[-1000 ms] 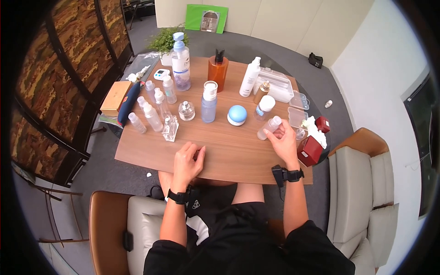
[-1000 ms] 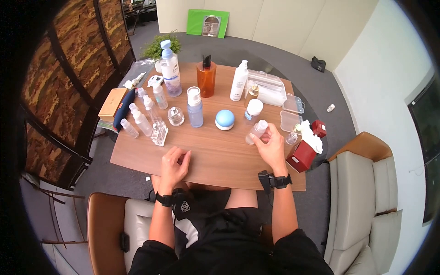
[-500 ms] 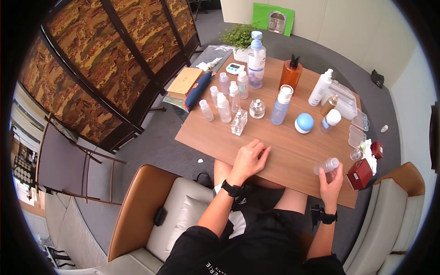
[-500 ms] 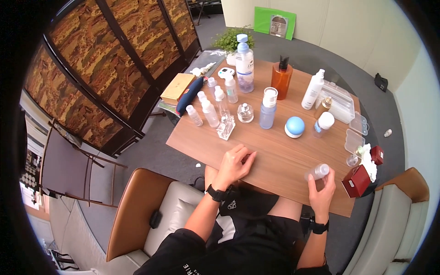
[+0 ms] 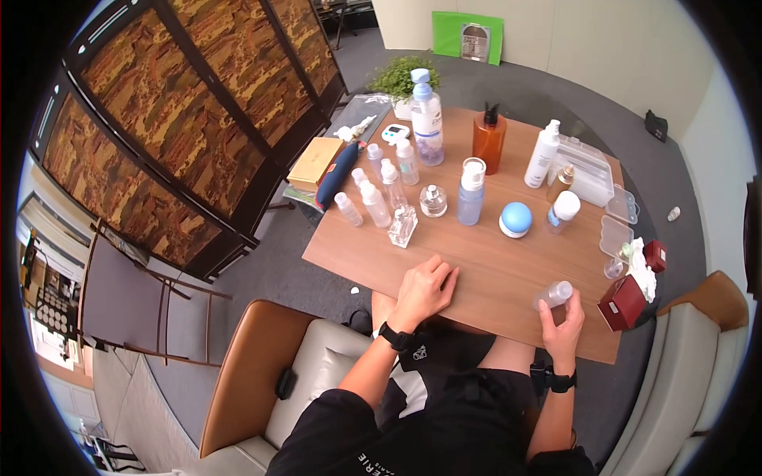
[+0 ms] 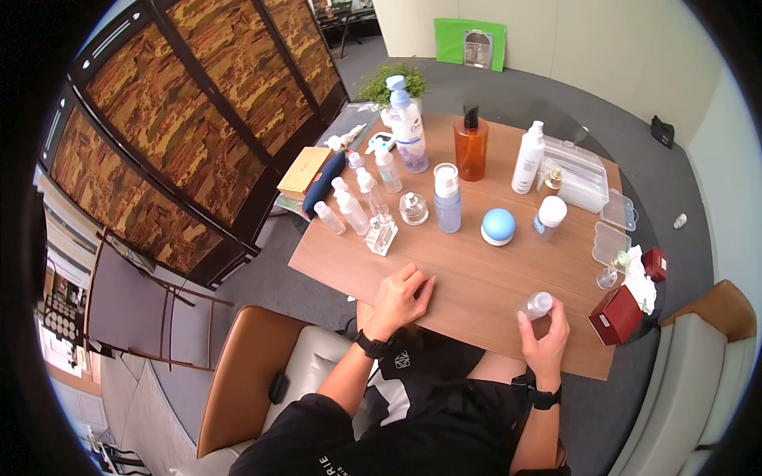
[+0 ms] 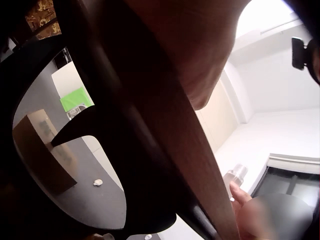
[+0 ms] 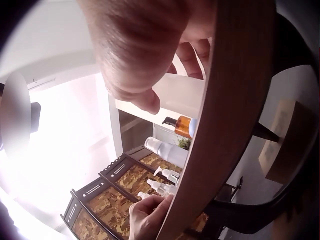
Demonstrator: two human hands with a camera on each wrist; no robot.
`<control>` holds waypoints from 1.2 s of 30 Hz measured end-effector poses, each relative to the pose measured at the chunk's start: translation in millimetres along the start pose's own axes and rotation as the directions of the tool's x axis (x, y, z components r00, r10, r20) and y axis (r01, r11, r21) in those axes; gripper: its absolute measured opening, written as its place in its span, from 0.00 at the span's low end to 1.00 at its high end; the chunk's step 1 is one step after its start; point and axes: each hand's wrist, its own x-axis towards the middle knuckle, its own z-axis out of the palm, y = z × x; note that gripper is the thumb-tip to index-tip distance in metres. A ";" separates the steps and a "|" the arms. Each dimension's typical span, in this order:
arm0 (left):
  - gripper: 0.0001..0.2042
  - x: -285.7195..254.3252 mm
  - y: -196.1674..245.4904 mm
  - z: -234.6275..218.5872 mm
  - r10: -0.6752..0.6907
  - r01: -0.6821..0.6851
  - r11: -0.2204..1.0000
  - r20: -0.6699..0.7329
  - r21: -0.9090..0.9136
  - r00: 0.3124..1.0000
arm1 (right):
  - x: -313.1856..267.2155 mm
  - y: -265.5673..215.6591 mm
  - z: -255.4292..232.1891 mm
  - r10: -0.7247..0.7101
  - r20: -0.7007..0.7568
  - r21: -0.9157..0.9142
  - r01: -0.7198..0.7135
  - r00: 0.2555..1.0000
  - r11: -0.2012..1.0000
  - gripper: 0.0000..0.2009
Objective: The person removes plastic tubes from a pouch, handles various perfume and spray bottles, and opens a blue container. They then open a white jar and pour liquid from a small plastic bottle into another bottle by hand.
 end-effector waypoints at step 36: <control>0.11 -8.8 -5.4 -4.4 0.028 -0.028 0.999 -0.028 -0.023 0.999 | 2.5 -6.5 11.2 -0.130 -0.071 -0.142 0.118 0.989 0.983 0.16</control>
